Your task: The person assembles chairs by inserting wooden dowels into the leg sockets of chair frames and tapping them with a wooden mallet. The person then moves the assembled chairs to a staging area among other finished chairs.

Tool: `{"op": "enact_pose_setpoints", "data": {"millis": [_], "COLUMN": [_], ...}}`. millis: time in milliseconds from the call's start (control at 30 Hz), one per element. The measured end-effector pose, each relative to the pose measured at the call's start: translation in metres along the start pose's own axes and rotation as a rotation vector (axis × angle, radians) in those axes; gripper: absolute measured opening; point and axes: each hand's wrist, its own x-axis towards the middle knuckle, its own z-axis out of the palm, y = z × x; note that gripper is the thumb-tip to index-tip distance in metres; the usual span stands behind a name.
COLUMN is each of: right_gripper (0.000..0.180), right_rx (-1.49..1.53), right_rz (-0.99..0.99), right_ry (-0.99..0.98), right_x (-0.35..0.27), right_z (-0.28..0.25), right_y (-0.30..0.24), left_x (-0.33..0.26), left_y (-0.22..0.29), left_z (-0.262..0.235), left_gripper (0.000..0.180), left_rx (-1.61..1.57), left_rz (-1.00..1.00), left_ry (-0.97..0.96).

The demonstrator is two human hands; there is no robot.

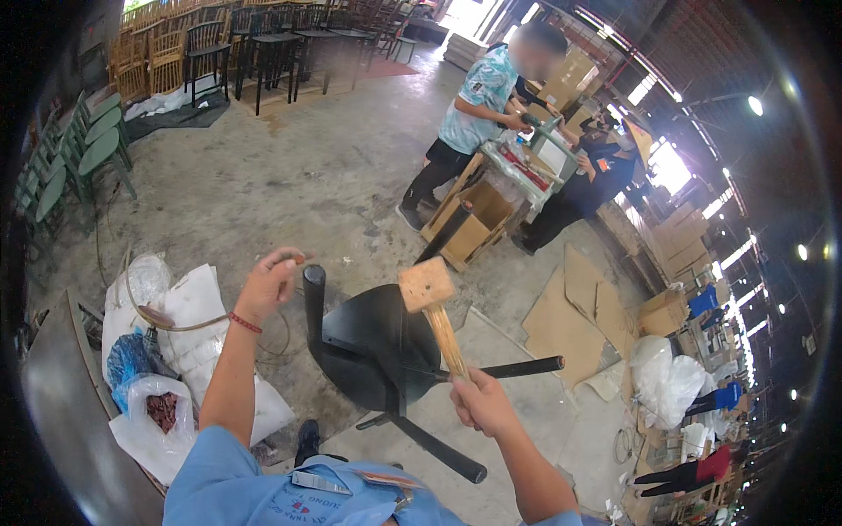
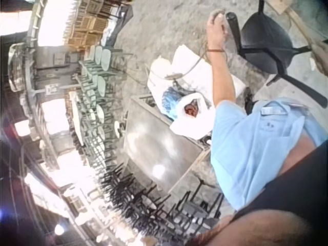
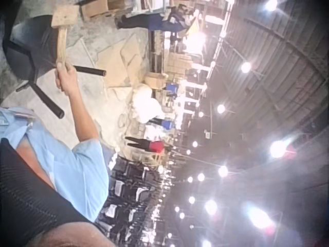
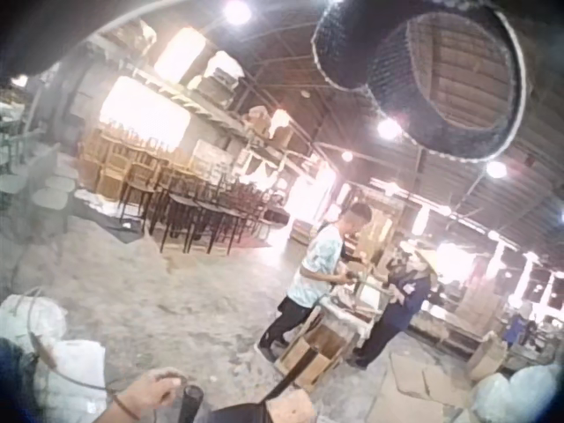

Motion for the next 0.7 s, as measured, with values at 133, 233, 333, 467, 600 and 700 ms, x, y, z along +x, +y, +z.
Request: {"op": "enact_pose_setpoints", "data": {"millis": [133,233,333,467,600,700], "right_gripper": [0.022,0.021,0.019,0.017,0.022,0.026], "right_rx": [0.034,0.072,0.123,0.082,0.106,0.081], "right_rz": [0.011,0.03,0.038,0.007,-0.041,-0.057], "right_ry": [0.048,0.071,0.09,0.105,0.031,0.02], "right_x": [-0.004,-0.003,0.0,0.006,0.006,0.007], "right_z": [0.009,0.012,0.016,0.02,0.039,0.05], "right_y": [-0.001,-0.001,-0.003,0.004,-0.01,-0.019], "left_x": [0.009,0.015,0.019,0.016,0.022,0.028], "left_y": [0.001,0.004,0.006,0.019,0.011,0.005], "left_z": [-0.002,-0.003,-0.007,-0.009,-0.01,-0.011], "left_gripper": [0.024,0.026,0.028,0.03,0.028,0.025], "left_rx": [-0.046,-0.041,0.009,0.099,-0.042,-0.032], "left_rz": [-0.036,-0.089,-0.104,-0.16,-0.169,-0.203], "left_ry": [-0.15,-0.181,-0.214,-0.281,-0.28,-0.315]}}
